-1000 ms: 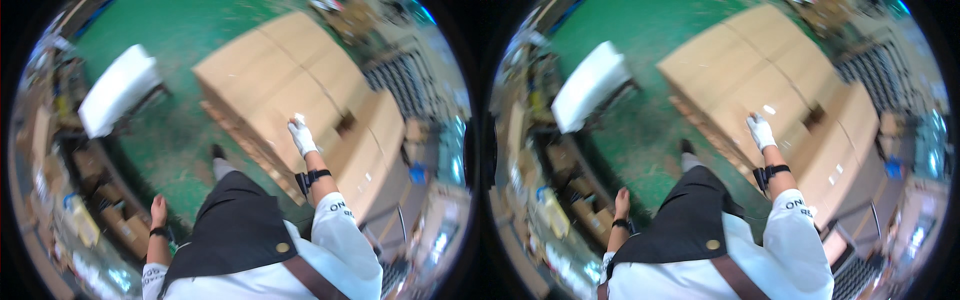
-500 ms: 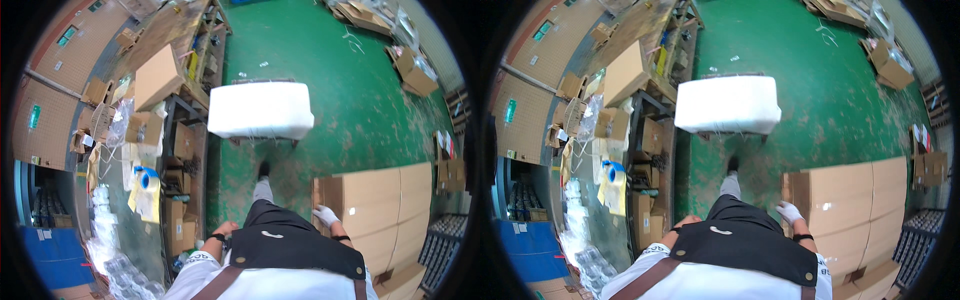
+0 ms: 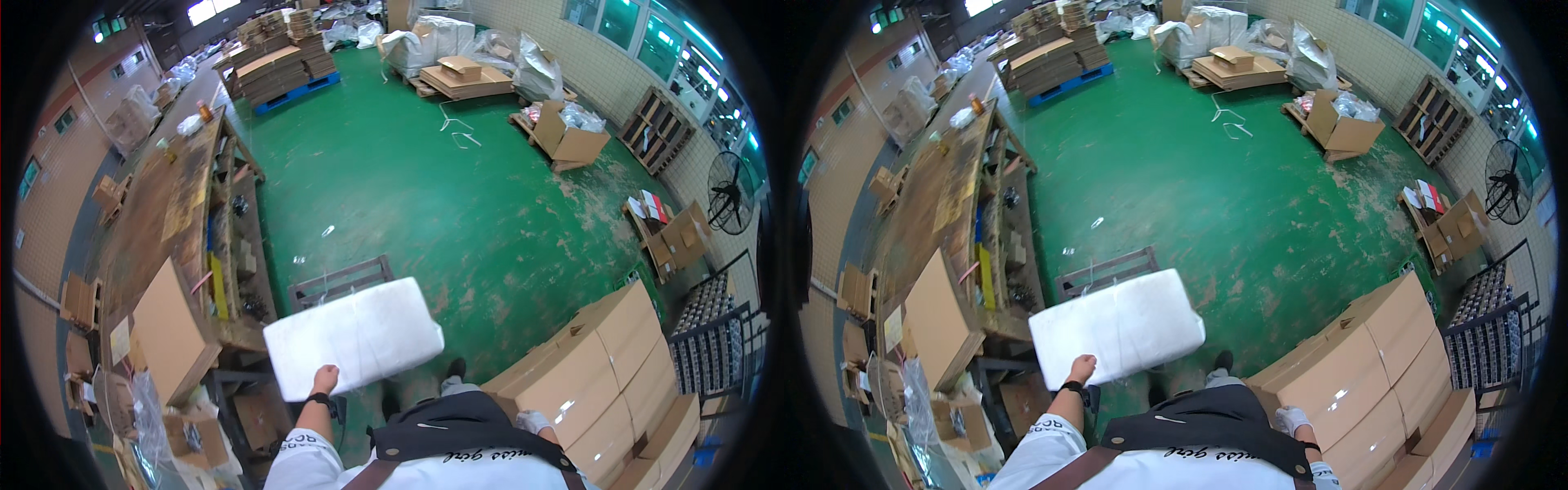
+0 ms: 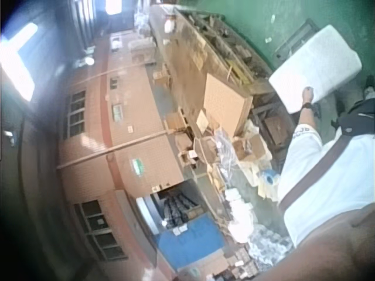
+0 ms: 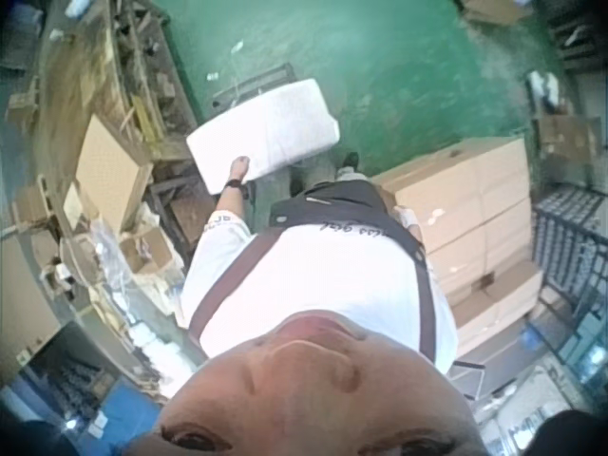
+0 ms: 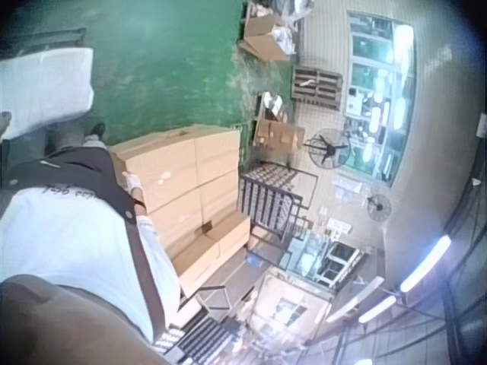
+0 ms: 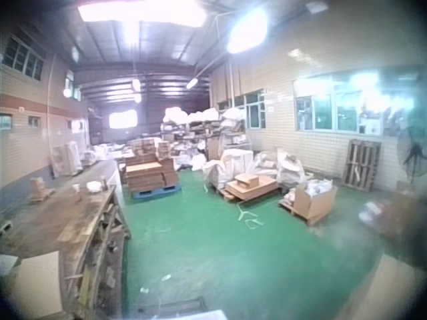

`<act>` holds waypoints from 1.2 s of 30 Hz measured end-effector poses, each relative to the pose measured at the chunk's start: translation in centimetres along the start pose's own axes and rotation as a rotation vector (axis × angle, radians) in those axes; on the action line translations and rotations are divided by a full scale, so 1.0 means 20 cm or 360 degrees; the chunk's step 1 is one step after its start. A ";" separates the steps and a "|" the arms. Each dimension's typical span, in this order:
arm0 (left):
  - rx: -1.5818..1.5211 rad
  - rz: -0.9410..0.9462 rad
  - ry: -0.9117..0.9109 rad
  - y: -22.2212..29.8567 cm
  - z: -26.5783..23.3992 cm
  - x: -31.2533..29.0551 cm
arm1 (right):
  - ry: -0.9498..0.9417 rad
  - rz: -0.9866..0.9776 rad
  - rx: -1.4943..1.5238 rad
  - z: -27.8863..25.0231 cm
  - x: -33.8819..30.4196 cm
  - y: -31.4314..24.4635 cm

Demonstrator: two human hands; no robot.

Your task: Packing metallic components into cardboard boxes with dividers, bubble wrap, and tape.

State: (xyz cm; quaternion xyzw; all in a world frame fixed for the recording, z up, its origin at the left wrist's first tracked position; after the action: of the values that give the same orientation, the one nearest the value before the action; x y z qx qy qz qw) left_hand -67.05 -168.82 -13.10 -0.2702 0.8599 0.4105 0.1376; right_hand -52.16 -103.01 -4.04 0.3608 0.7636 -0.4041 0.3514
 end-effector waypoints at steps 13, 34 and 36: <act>0.0569 -0.0103 -0.0794 0.91 1.02 0.44 | 0.0385 -0.1026 -0.0131 -1.24 1.45 -0.26; 0.0563 0.0177 -0.0385 3.25 0.44 2.94 | 0.0871 -0.1160 -0.1546 -1.79 2.87 -3.02; 0.0357 0.0306 -0.0122 3.47 0.30 3.21 | 0.0932 -0.1400 -0.1835 -1.76 3.02 -3.50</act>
State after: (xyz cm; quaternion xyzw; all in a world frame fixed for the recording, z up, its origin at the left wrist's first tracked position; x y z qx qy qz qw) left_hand -159.50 -150.82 -2.37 -0.1536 0.9165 0.3331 0.1595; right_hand -149.08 -85.20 -13.66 -0.1228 0.9874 0.0659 0.0752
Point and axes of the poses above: each hand's wrist, its own x-axis towards the middle knuckle, its own z-axis out of the palm, y = z × x, the point moved 5 cm from there along x, towards the middle knuckle, and after that the axes turned 4 degrees about y, right-handed, at the moved point
